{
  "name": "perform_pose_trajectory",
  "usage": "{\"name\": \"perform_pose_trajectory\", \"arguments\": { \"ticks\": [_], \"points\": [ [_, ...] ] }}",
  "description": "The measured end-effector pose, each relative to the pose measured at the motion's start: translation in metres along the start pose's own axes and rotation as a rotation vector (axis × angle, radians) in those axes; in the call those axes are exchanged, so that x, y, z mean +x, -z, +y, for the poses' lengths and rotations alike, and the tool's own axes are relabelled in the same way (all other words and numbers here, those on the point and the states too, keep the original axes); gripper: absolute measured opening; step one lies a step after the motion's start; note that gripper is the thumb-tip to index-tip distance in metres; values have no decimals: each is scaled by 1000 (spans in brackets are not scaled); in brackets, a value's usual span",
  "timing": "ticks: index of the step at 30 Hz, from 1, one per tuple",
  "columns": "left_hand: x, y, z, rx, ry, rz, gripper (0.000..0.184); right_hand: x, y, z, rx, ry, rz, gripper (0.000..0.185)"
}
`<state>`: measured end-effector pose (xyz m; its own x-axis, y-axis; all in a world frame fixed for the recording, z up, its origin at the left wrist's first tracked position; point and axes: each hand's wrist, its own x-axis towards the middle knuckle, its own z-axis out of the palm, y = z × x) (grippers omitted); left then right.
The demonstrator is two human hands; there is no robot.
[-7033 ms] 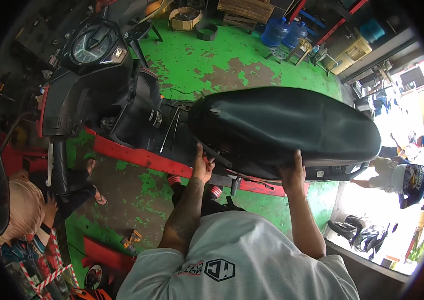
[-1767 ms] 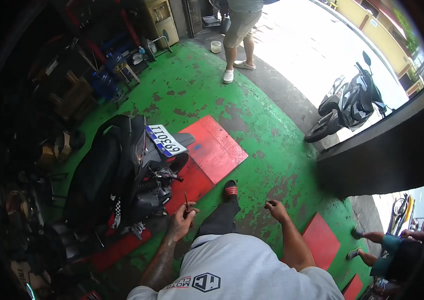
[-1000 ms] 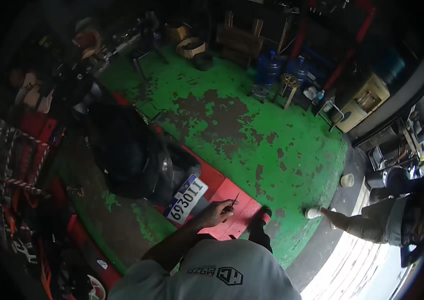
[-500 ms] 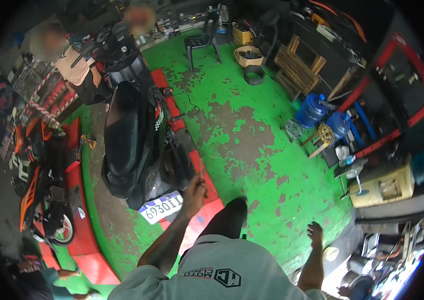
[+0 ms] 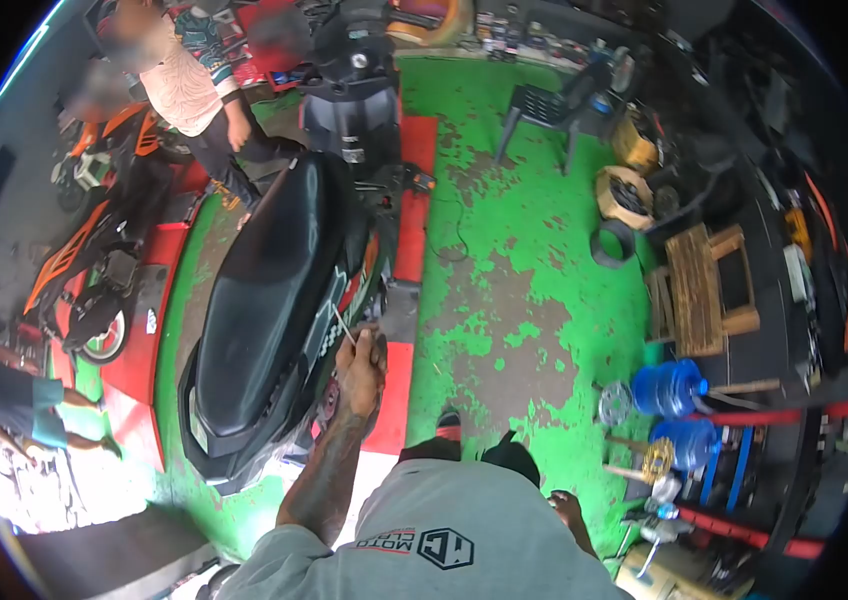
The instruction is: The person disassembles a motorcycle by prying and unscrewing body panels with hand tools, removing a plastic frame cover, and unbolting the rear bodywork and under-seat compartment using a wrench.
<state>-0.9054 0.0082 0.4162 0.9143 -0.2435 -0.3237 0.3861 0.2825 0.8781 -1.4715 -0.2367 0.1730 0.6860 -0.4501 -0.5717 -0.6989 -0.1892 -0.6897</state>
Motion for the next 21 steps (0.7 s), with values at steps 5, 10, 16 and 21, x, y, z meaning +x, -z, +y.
{"name": "perform_pose_trajectory", "arguments": {
  "ticks": [5,10,16,21],
  "points": [
    [22,-4,31,251,-11,369,30,174,106,-84,335,-214,42,23],
    [53,-9,5,62,-274,834,30,431,190,-214,79,169,-204,18],
    [72,-33,-6,-191,-446,1195,38,611,213,-532,-370,805,-330,19],
    [82,-45,3,-418,-592,1415,27,666,144,-713,-305,1083,-557,18]
  ]
}}
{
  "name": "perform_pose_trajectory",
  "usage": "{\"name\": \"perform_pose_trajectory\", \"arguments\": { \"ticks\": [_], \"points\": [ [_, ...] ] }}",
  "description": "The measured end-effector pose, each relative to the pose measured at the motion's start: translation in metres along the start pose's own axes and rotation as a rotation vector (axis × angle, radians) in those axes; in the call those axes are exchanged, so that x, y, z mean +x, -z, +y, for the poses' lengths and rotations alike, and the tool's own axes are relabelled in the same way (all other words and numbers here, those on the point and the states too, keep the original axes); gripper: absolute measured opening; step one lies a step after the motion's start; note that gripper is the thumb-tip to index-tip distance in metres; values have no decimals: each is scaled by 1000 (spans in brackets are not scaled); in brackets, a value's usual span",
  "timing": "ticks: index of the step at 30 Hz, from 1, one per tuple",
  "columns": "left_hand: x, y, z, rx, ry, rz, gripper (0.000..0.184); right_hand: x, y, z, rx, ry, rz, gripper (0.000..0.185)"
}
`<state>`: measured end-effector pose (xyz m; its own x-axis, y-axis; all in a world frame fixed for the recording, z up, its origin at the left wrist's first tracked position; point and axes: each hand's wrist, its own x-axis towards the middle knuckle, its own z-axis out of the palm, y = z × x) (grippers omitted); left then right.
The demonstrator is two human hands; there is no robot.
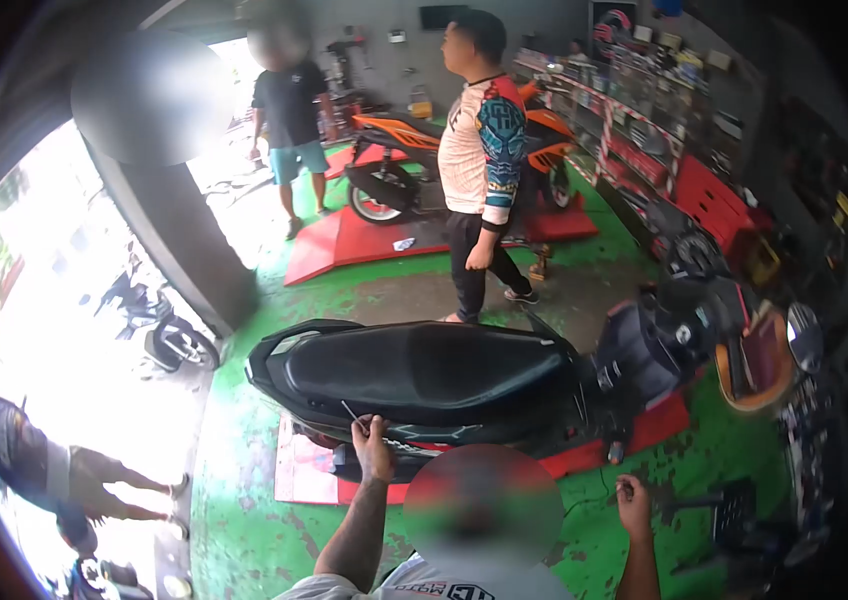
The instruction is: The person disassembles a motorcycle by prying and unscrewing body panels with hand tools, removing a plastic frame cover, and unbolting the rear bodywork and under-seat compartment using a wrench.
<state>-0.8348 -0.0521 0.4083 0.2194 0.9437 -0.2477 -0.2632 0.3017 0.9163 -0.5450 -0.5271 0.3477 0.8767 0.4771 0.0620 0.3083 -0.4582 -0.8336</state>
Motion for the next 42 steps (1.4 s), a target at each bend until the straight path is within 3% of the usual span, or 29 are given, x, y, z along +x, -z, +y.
{"name": "perform_pose_trajectory", "arguments": {
  "ticks": [2,4,6,10,13,14,16,20,22,25,29,32,34,36,37,38,40,42],
  "points": [
    [1,-9,-10,-47,-69,99,18,41,-13,-43,17,35,-101,20],
    [13,-9,-34,-117,-304,143,16,70,-37,-88,15,144,-195,27],
    [-8,-35,-1,-173,-271,171,17,92,-57,-144,-51,311,-310,35],
    [-37,-62,30,-45,-360,91,15,137,-88,-221,-78,617,-423,56],
    [-68,-105,65,-125,-414,-191,12,158,-96,-285,-128,822,-432,85],
    [-74,-118,72,-128,-422,-176,12,165,-99,-303,-126,835,-443,85],
    [-85,-140,82,-128,-380,-208,12,173,-103,-330,-138,1061,-392,101],
    [-94,-162,82,-189,-466,-172,17,196,-131,-329,-217,1200,-415,106],
    [-90,-165,72,-188,-553,-135,19,203,-143,-329,-188,1264,-308,105],
    [-99,-174,73,-405,-493,-147,20,207,-146,-326,-114,1303,-322,105],
    [-106,-175,32,-417,-545,-23,24,206,-150,-326,-143,1360,-351,105],
    [-121,-157,-28,-310,-490,164,23,207,-161,-331,-117,1457,-312,104],
    [-148,-144,-77,177,-161,186,29,209,-164,-331,-115,1469,-347,104],
    [-163,-148,-115,181,-6,105,33,211,-168,-332,-148,1467,-382,104],
    [-160,-147,-143,458,-32,108,29,211,-170,-332,-128,1483,-373,103],
    [-159,-153,-157,438,-16,103,29,212,-172,-333,-95,1505,-361,103],
    [-159,-166,-176,719,-276,103,28,213,-175,-333,-107,1514,-369,103],
    [-153,-177,-180,702,-234,73,28,211,-179,-332,-105,1533,-370,103]
  ]
}}
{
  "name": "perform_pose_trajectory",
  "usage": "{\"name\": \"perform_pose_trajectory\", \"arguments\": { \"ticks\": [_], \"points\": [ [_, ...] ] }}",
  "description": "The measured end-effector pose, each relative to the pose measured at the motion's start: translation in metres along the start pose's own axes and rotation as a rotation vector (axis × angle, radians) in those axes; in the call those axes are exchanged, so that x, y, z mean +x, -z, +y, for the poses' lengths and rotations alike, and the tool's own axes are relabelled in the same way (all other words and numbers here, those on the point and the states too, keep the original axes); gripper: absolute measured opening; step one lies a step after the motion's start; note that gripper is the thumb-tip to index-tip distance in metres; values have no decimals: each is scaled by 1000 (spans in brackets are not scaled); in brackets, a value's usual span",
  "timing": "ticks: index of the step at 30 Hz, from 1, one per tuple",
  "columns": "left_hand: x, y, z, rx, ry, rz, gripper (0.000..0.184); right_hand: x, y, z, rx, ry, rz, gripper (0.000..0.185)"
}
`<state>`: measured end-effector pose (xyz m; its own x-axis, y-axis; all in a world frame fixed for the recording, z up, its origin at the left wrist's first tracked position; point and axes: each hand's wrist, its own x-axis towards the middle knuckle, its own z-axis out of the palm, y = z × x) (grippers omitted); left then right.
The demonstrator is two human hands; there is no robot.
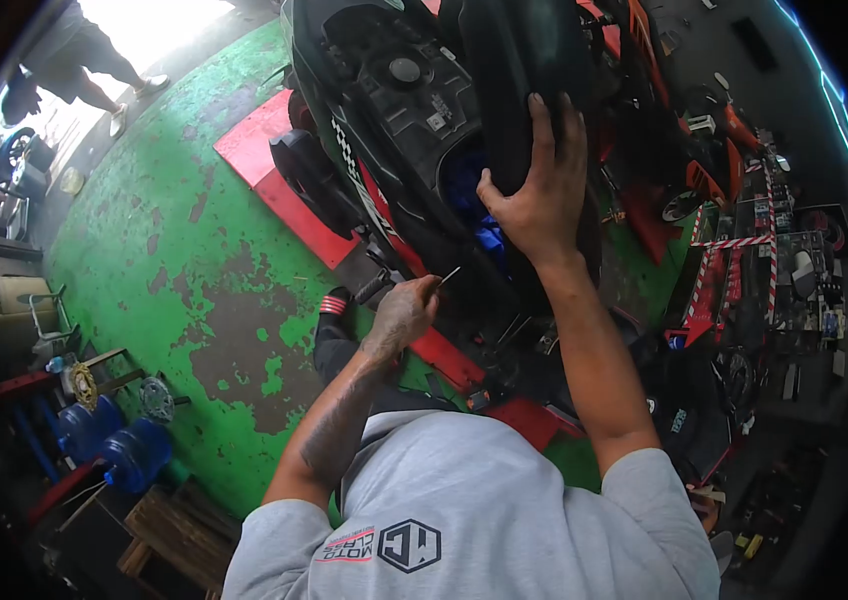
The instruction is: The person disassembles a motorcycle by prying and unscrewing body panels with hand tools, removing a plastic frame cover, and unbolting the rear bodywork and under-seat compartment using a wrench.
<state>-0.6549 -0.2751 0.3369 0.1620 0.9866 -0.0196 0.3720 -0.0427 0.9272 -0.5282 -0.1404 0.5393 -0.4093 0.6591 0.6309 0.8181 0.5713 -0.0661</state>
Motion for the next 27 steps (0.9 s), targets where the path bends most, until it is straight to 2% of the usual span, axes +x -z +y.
{"name": "perform_pose_trajectory", "arguments": {
  "ticks": [3,5,12,18,20,21,23,27],
  "points": [
    [11,-13,10,110,65,37,25,1,-3,0,2,15,13,103],
    [18,-16,15,212,59,169,21,0,-5,0,-19,15,23,104],
    [46,-5,30,457,22,152,14,0,-6,1,-15,-2,22,105],
    [84,6,34,512,42,-85,14,0,-3,-2,-8,-25,15,101],
    [104,11,44,695,131,-298,19,0,-3,-2,-4,-47,-8,103],
    [110,13,48,700,131,-296,19,0,-3,-1,-2,-49,-3,103],
    [122,17,53,750,25,-381,22,-1,-4,0,24,-55,15,105],
    [134,30,66,791,-88,-389,19,-1,-2,1,19,-68,-6,103]
  ]
}}
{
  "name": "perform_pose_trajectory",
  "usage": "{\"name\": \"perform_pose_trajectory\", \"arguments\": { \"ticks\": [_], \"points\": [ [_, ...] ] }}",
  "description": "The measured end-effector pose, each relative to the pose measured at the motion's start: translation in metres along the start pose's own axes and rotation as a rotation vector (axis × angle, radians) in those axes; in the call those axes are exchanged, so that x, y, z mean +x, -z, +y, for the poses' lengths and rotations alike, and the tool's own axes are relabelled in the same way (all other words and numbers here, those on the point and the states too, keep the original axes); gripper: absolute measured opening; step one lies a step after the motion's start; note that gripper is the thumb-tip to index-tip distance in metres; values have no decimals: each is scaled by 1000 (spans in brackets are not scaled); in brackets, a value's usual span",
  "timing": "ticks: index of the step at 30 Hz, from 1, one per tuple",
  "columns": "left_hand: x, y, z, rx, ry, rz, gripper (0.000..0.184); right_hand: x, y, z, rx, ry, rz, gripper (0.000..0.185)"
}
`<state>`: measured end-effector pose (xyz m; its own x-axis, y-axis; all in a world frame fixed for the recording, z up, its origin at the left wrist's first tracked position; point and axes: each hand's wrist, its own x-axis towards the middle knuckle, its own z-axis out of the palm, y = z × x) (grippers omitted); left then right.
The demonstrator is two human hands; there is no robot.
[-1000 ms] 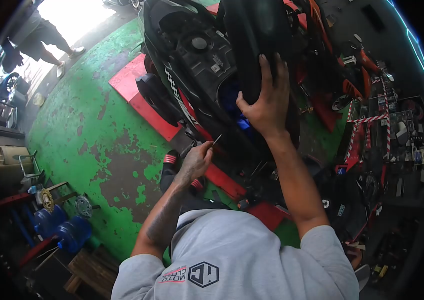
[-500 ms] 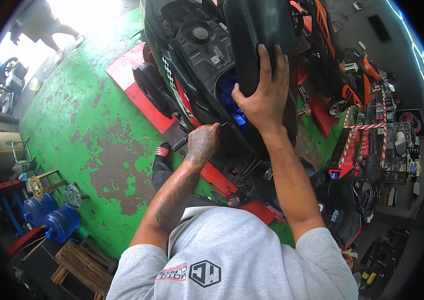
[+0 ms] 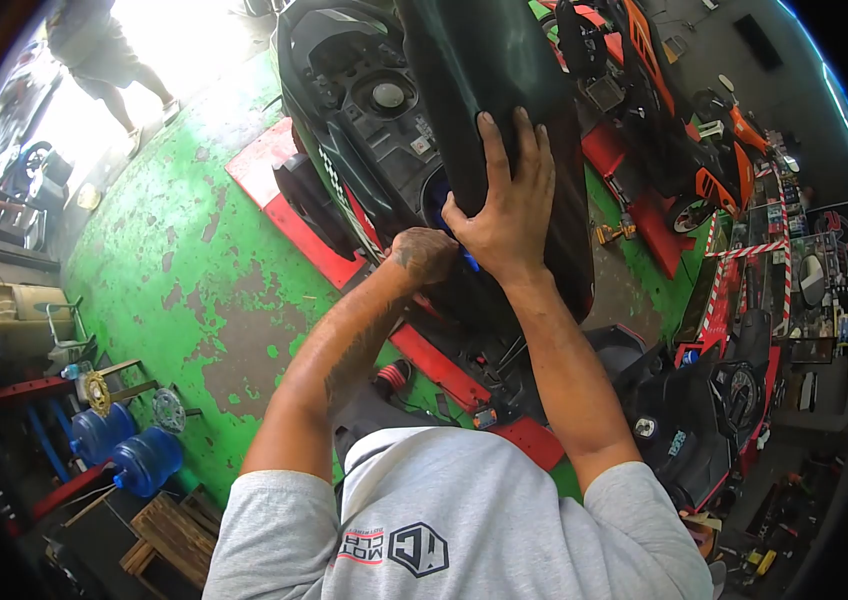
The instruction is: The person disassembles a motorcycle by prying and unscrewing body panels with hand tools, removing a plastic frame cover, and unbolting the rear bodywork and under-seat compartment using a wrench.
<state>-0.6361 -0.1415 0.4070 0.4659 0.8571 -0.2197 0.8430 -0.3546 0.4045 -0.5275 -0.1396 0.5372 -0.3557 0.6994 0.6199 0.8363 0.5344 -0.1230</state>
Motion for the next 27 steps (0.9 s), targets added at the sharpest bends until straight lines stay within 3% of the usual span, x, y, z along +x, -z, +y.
{"name": "perform_pose_trajectory", "arguments": {
  "ticks": [2,3,11,12,14,15,17,19,21,27],
  "points": [
    [-5,30,5,55,-51,-195,18,0,-1,1,2,6,-7,102],
    [3,22,-1,62,-50,-192,18,1,-1,0,4,6,1,102],
    [26,-63,-49,88,-336,107,20,1,-3,0,10,2,-23,102],
    [16,-49,-37,93,-333,111,20,2,-4,0,13,6,-18,102],
    [-19,-15,3,58,51,-146,25,3,-4,0,3,0,-27,101],
    [-30,-28,4,59,52,-150,25,3,-4,0,5,-4,-28,101],
    [-52,-47,4,-91,-24,202,33,2,-3,0,6,-2,-26,101],
    [-61,-52,17,-66,23,125,34,2,-3,-1,7,-3,-29,101],
    [-63,-60,28,-144,148,240,33,1,-3,-1,5,-4,-30,101],
    [-68,-82,44,-103,179,429,45,2,-2,0,12,-6,-24,102]
  ]
}}
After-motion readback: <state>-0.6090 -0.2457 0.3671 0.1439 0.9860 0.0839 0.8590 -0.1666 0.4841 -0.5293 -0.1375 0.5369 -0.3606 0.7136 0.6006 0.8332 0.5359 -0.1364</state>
